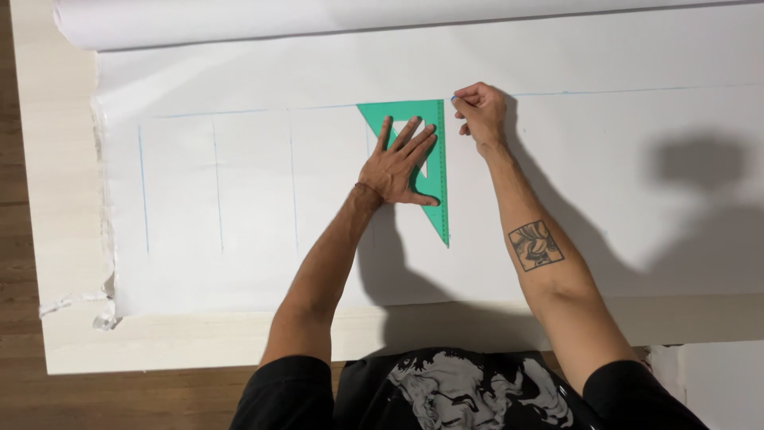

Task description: Marking vertical lines on a large sheet of material using a triangle ruler and blue chalk

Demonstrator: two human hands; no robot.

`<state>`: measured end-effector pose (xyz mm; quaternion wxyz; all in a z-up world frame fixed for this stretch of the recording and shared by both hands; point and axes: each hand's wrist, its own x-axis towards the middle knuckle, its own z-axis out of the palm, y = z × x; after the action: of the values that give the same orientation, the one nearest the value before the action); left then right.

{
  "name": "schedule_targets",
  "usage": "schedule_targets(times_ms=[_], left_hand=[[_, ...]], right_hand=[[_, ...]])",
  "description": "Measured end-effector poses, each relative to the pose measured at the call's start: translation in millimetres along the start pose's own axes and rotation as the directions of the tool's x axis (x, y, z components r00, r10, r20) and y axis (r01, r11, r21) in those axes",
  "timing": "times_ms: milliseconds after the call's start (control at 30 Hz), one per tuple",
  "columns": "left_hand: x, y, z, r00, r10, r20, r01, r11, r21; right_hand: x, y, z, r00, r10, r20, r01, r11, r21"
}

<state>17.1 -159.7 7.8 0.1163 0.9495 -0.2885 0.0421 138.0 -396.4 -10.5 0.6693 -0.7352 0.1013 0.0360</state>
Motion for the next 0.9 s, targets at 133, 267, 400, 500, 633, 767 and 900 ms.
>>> schedule_targets(times_ms=[133,267,400,500,633,767,900], left_hand=[[2,-8,4,0.995,0.102,0.002,-0.102,0.993,-0.061],[2,-9,4,0.994,0.105,-0.031,-0.106,0.992,-0.068],[1,-7,4,0.992,0.104,-0.065,-0.108,0.993,-0.048],[3,-8,5,0.995,0.098,-0.002,-0.097,0.993,-0.065],[4,-8,4,0.996,0.086,0.008,-0.085,0.995,-0.052],[2,-7,6,0.995,0.088,0.038,-0.085,0.994,-0.069],[5,-9,7,0.994,0.086,0.059,-0.083,0.995,-0.052]], right_hand=[[-13,-30,2,0.998,0.054,0.014,-0.053,0.996,-0.073],[-15,-34,6,0.999,0.005,0.033,0.0,0.989,-0.148],[-8,-22,13,0.995,-0.091,0.044,0.098,0.97,-0.223],[-8,-28,17,0.99,-0.126,0.059,0.138,0.953,-0.27],[-10,-38,25,0.995,-0.092,0.025,0.095,0.914,-0.395],[5,-12,27,0.975,-0.218,-0.032,0.176,0.857,-0.484],[6,1,24,0.968,-0.25,-0.02,0.201,0.821,-0.535]])
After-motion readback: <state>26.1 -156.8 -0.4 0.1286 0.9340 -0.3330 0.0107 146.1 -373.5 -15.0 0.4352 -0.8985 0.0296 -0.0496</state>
